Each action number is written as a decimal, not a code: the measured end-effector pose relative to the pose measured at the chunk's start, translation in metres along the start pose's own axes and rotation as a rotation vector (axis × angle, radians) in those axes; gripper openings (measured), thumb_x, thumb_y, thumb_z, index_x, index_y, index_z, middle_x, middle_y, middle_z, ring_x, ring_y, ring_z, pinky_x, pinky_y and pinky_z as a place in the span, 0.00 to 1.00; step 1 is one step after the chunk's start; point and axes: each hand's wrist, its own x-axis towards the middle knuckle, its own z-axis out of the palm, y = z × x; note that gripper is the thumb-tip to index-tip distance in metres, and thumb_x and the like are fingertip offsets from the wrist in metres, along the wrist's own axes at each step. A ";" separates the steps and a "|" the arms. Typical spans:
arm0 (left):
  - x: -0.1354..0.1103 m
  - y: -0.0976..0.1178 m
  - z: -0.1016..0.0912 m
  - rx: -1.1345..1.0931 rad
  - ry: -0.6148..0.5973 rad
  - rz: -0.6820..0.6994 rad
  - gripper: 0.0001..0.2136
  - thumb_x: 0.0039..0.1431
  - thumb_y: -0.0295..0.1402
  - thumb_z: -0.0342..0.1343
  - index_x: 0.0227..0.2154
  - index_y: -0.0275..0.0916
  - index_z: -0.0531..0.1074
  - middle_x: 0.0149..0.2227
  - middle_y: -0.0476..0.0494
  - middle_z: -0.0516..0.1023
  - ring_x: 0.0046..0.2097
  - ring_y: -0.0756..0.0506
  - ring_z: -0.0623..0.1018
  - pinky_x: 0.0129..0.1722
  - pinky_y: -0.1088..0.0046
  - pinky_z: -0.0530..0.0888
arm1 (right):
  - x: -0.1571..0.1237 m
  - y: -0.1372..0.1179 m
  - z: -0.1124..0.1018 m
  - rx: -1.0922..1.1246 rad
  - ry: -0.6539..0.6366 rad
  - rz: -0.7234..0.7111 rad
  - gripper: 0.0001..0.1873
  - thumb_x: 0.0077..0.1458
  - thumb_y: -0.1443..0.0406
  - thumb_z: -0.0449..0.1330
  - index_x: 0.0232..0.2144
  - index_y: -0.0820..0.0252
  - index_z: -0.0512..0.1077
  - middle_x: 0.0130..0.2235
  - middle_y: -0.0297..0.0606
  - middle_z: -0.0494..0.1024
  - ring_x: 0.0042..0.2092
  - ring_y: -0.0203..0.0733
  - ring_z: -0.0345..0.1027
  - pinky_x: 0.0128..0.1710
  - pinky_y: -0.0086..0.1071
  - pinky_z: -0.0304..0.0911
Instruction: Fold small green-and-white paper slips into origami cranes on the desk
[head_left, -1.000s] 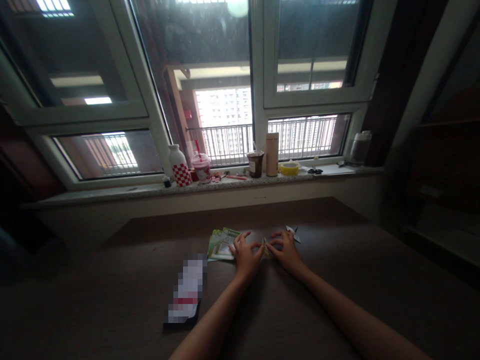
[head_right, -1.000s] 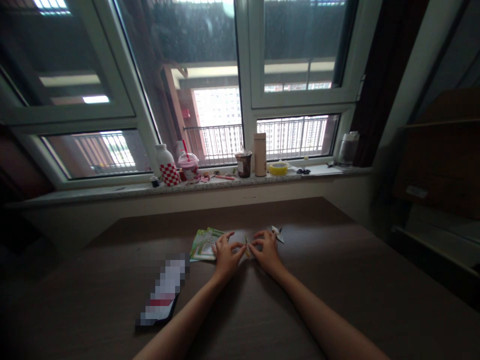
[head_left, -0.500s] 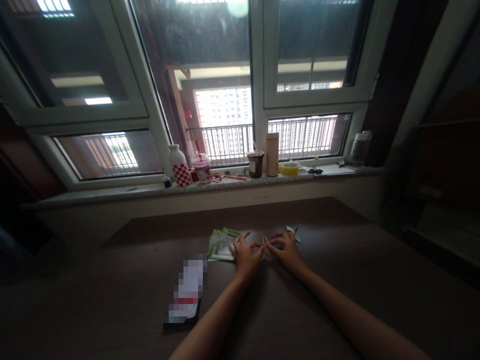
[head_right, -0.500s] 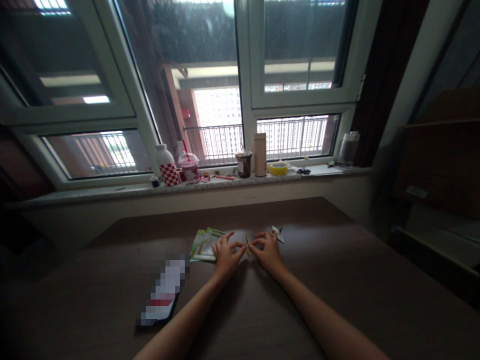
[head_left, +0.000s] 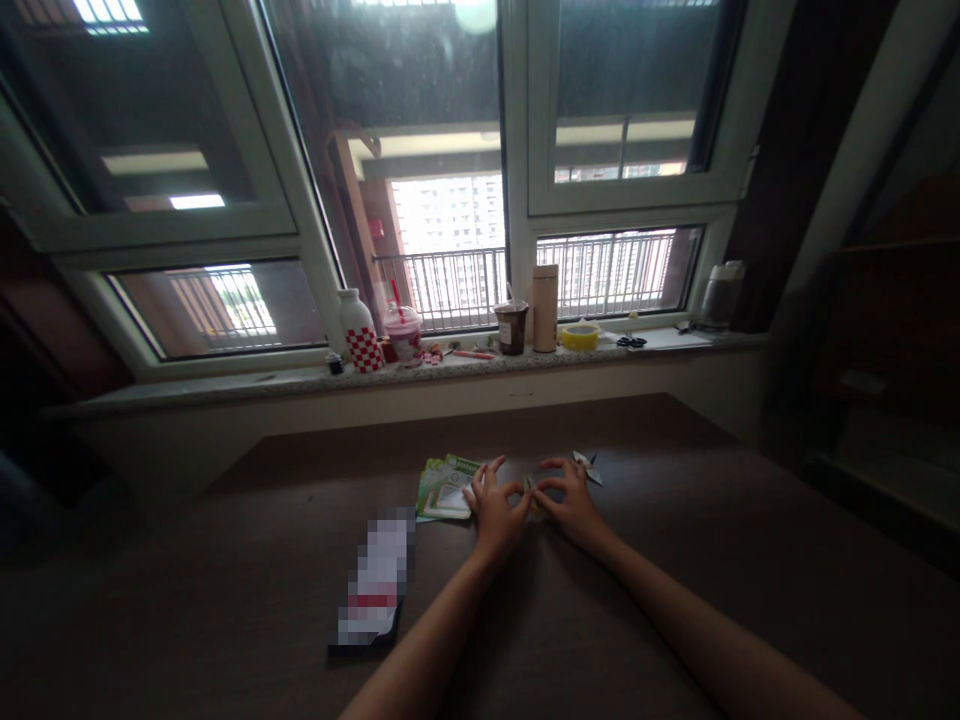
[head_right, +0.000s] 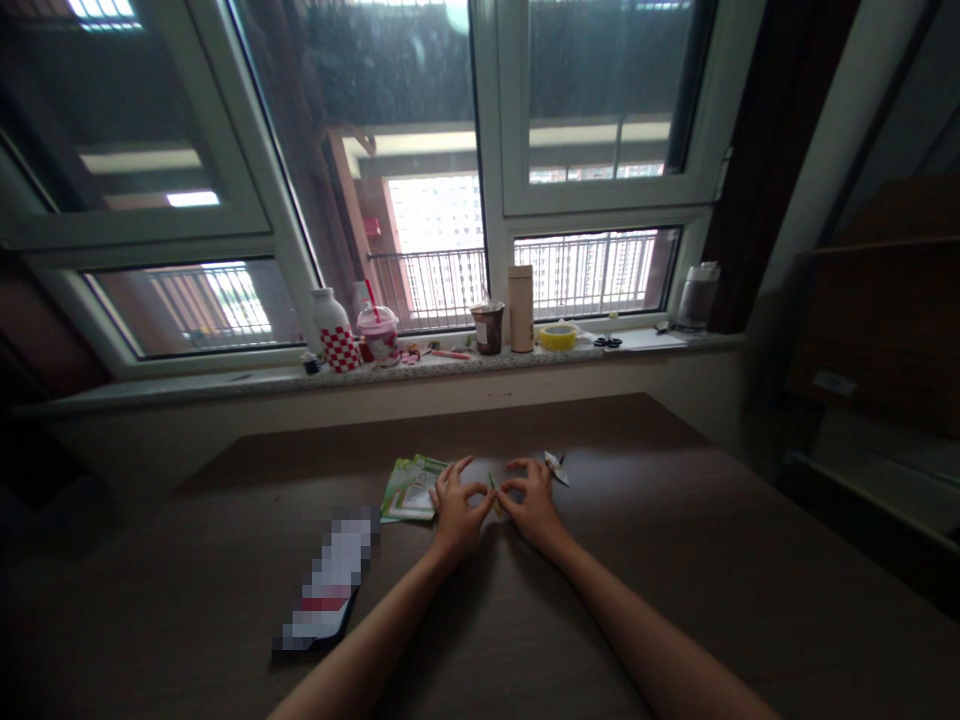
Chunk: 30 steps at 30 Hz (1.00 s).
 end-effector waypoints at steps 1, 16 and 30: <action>0.000 -0.001 0.000 0.003 -0.006 -0.002 0.07 0.56 0.37 0.59 0.28 0.45 0.80 0.64 0.45 0.64 0.66 0.33 0.54 0.62 0.35 0.48 | 0.000 0.001 0.000 0.003 0.004 0.005 0.06 0.51 0.60 0.65 0.26 0.54 0.80 0.48 0.43 0.75 0.56 0.52 0.61 0.63 0.51 0.46; 0.001 -0.003 -0.003 -0.008 0.040 -0.028 0.05 0.55 0.35 0.60 0.29 0.46 0.82 0.61 0.45 0.68 0.65 0.34 0.57 0.64 0.41 0.50 | 0.002 0.007 0.001 0.026 -0.023 0.060 0.06 0.49 0.59 0.66 0.26 0.53 0.81 0.45 0.41 0.79 0.55 0.52 0.62 0.63 0.52 0.45; 0.001 -0.004 -0.002 -0.001 0.043 -0.016 0.04 0.54 0.38 0.63 0.29 0.48 0.82 0.60 0.45 0.68 0.65 0.34 0.58 0.65 0.39 0.45 | 0.002 0.013 0.001 0.028 0.049 0.025 0.05 0.49 0.60 0.67 0.27 0.53 0.82 0.42 0.42 0.77 0.52 0.53 0.62 0.61 0.49 0.50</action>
